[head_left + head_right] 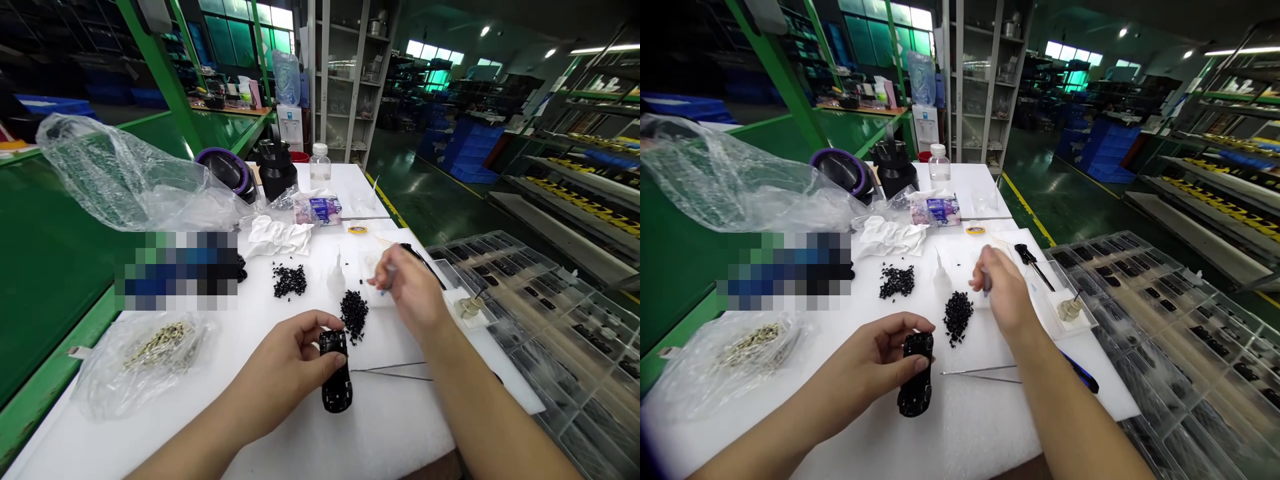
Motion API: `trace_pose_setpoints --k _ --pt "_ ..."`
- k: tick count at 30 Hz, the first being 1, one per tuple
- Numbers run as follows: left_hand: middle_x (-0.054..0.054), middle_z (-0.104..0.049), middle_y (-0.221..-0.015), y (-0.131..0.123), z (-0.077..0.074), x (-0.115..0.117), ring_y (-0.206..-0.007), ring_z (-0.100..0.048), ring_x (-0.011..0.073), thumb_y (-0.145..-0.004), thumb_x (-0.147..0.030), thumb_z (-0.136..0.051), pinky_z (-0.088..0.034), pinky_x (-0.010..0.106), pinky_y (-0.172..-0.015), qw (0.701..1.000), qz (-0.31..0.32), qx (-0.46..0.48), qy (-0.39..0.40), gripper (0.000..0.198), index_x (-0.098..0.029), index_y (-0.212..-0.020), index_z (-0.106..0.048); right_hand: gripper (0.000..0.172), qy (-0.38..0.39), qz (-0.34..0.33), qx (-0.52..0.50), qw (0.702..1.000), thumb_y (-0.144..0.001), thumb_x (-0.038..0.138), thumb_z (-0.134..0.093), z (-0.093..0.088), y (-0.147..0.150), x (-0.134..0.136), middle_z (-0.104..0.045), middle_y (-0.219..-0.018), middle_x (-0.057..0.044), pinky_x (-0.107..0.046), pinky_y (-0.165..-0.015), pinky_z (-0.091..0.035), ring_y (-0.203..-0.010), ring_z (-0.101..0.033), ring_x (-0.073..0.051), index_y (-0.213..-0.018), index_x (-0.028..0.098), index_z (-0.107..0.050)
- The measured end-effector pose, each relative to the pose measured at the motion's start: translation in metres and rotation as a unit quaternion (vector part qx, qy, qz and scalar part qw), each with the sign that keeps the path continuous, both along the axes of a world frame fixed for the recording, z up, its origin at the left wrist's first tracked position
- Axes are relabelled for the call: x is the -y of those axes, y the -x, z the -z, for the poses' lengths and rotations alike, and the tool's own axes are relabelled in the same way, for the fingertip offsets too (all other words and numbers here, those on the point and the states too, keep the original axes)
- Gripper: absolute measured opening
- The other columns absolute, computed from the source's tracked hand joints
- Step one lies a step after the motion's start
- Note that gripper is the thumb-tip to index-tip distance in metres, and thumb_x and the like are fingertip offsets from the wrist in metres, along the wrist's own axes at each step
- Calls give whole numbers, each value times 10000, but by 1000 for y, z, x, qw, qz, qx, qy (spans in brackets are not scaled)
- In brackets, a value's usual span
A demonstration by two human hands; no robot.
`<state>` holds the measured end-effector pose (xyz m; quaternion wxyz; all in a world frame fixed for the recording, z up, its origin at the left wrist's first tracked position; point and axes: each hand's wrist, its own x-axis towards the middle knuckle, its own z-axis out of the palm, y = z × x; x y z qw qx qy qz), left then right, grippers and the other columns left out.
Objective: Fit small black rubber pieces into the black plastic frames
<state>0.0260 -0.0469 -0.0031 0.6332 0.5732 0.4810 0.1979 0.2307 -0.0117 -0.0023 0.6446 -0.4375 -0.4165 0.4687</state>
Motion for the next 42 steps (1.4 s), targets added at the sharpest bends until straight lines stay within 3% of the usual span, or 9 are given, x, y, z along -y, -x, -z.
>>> trace_pose_setpoints --k 3,7,9,17,29,42 --pt "-58 -491 -705 -3 2 3 -556 -392 95 -781 -327 -676 -301 235 -519 1000 14 -10 -8 336 -227 -1090 -588 394 -142 -17 -88 986 -862 602 -552 -19 3 22 -357 -542 66 -288 -631 -404 -512 -357 -119 -751 224 -547" --pt "-49 -551 -734 -7 4 6 -543 -396 91 -786 -327 -671 -296 244 -515 999 34 -23 -16 348 -228 -1108 -586 637 -110 -261 -181 942 -859 789 -295 -30 15 43 -207 -450 77 -269 -474 -287 -407 -220 -107 -590 220 -391" --pt "-32 -592 -785 -8 4 6 -541 -390 90 -785 -324 -667 -297 251 -517 999 45 -24 -15 356 -226 -1118 -588 632 -106 -317 -193 923 -890 757 -269 -27 22 47 -183 -427 78 -264 -441 -241 -379 -185 -98 -566 217 -330" --pt "-46 -535 -712 -9 0 5 -516 -341 90 -770 -323 -669 -274 263 -513 998 55 -43 3 353 -236 -1108 -613 485 -82 -299 -216 926 -962 506 -344 -16 28 44 -222 -440 66 -257 -456 -230 -404 -180 -98 -580 206 -350" --pt "-23 -578 -771 -8 8 6 -516 -328 86 -781 -325 -662 -266 259 -504 997 60 -42 -27 324 -234 -1091 -638 412 -70 -304 -219 924 -958 392 -378 -12 32 43 -258 -459 65 -257 -471 -230 -426 -210 -96 -593 201 -392" --pt "8 -644 -866 -11 1 4 -513 -349 80 -757 -297 -670 -286 257 -504 997 49 -48 -23 352 -220 -1100 -648 373 -57 -264 -209 940 -942 352 -419 -15 32 47 -292 -468 63 -253 -476 -245 -444 -253 -95 -606 191 -432"
